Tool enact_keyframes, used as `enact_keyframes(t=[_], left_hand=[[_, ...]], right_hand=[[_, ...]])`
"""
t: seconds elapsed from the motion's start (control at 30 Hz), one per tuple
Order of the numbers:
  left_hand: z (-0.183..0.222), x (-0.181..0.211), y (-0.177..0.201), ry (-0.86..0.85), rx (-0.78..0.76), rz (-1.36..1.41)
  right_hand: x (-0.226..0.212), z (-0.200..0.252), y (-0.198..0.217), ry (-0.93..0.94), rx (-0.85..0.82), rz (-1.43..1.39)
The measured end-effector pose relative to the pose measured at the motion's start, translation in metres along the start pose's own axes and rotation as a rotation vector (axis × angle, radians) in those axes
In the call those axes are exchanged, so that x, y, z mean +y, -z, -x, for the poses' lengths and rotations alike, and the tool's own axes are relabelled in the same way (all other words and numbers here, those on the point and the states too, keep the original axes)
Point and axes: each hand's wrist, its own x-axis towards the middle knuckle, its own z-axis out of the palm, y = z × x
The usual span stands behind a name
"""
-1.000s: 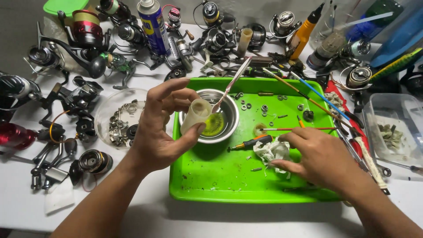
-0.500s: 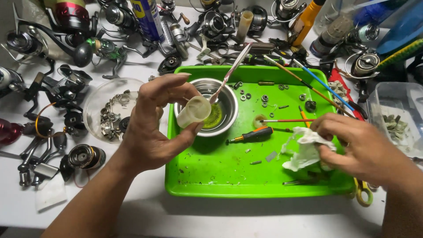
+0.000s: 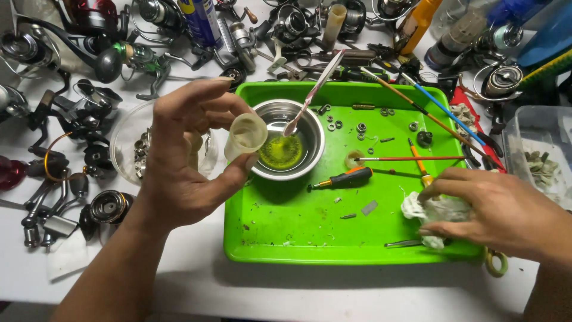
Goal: Cleaning and assembling the components of a spinning fishing reel on a workbench.
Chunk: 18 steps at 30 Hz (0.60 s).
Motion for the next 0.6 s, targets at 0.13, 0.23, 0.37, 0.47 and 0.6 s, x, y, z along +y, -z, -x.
enact_keyframes(t=[0.13, 0.23, 0.37, 0.47, 0.6], left_hand=[[0.001, 0.002, 0.001, 0.040, 0.005, 0.021], [0.000, 0.001, 0.005, 0.027, -0.025, -0.062], [-0.003, 0.006, 0.020, 0.002, 0.039, -0.085], [-0.001, 0.010, 0.039, 0.012, 0.116, -0.058], [0.003, 0.036, 0.052, 0.163, 0.182, -0.142]], right_hand=[[-0.031, -0.007, 0.006, 0.114, 0.457, -0.078], [-0.062, -0.034, 0.008, 0.474, 0.624, -0.114], [-0.090, -0.070, 0.001, 0.519, 0.542, 0.130], [-0.101, -0.078, -0.001, 0.509, 0.468, 0.193], [-0.097, -0.070, 0.002, 0.551, 0.544, 0.190]])
